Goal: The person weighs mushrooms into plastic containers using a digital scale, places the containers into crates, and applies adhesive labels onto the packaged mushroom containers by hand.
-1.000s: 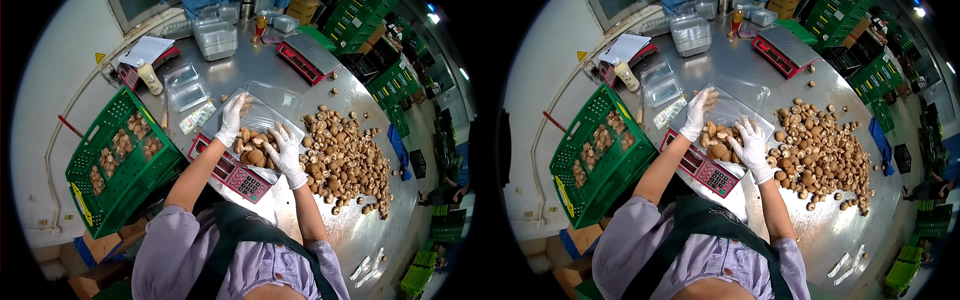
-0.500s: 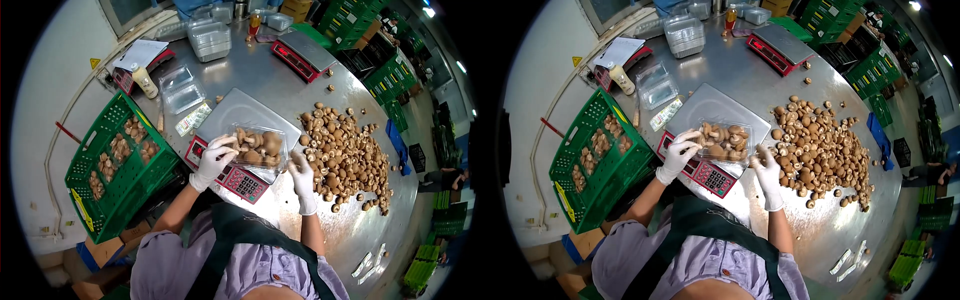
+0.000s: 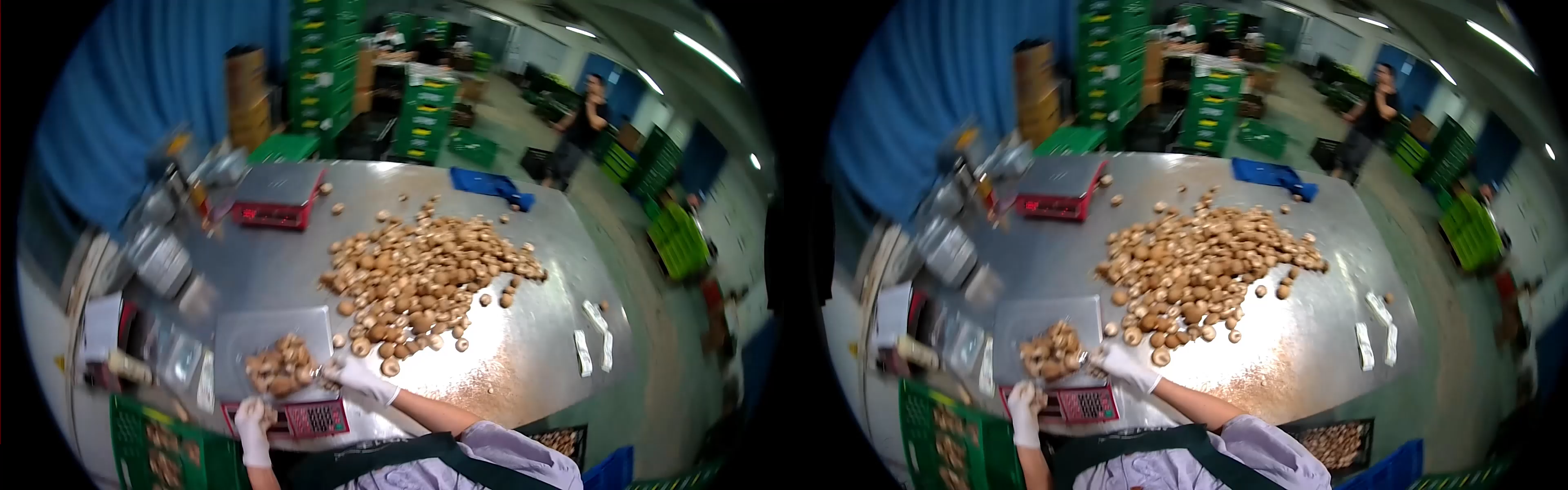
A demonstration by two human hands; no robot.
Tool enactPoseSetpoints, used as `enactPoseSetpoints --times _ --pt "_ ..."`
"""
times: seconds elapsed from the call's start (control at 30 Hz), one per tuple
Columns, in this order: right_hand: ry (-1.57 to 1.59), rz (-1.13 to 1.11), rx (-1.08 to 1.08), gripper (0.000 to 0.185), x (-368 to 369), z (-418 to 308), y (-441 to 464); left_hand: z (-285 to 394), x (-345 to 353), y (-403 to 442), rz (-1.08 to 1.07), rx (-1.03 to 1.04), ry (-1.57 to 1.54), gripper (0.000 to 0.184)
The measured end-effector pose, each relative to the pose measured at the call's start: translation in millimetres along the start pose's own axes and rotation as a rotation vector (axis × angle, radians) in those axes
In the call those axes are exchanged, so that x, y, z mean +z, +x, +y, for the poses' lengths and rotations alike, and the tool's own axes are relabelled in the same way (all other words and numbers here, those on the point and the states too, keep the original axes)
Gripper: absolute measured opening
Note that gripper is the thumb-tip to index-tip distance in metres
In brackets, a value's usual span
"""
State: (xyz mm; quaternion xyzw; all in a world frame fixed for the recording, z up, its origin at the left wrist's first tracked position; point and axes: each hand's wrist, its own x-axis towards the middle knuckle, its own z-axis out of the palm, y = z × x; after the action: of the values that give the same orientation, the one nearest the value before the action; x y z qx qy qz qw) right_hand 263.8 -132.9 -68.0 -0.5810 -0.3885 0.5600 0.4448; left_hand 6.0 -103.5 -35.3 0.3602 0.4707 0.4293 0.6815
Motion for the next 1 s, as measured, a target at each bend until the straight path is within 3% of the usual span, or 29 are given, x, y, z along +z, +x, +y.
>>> enactPoseSetpoints --times 0.07,0.17,0.37,0.63,0.7,0.73,0.77,0.83,0.87,0.9,0.97,1.0 --pt "0.132 -0.016 0.003 0.02 1.1 9.1 6.2 1.6 0.0 1.2 0.02 -0.027 0.007 0.008" --pt "-0.126 0.072 -0.058 0.016 0.7 -15.9 -6.3 5.0 11.7 -0.7 0.1 0.012 0.117 0.005" --pt "-0.173 0.134 -0.088 0.014 9.3 -12.5 -10.9 -8.9 9.0 -2.7 0.205 0.044 0.109 0.004" --pt "-0.296 0.107 -0.291 0.018 -4.4 -16.2 -34.4 -17.3 -4.3 3.6 -0.013 0.212 0.286 0.015" --pt "-0.32 0.11 -0.457 0.017 -12.2 -14.7 -36.3 -15.3 -3.4 -3.3 -0.089 0.315 0.41 0.022" --pt "-0.365 0.063 -0.484 0.017 -18.6 -11.5 -34.6 -14.5 3.8 -7.6 -0.104 0.362 0.327 0.029" --pt "-0.525 0.123 -0.677 0.021 -21.9 -27.1 -40.9 -16.6 -1.1 -6.2 -0.092 0.449 0.625 0.035" --pt "-0.672 0.129 -0.908 0.024 -28.3 -31.9 -38.5 -23.8 7.0 0.8 0.019 0.447 0.401 0.031" --pt "-0.824 0.209 -0.869 0.021 -28.1 -25.9 -34.2 -10.9 13.6 -8.4 0.015 0.714 0.711 0.028" --pt "-0.817 0.221 -0.964 0.018 -28.8 -40.7 -39.1 2.5 20.5 -18.0 0.009 0.971 1.026 0.026" --pt "-0.734 0.211 -0.831 0.016 -26.0 -34.0 -39.8 6.8 25.9 -26.5 0.007 0.909 0.907 0.026" --pt "-0.681 0.216 -0.725 0.015 -21.9 -33.5 -44.1 -4.6 22.7 -24.3 -0.006 0.765 0.684 0.029"
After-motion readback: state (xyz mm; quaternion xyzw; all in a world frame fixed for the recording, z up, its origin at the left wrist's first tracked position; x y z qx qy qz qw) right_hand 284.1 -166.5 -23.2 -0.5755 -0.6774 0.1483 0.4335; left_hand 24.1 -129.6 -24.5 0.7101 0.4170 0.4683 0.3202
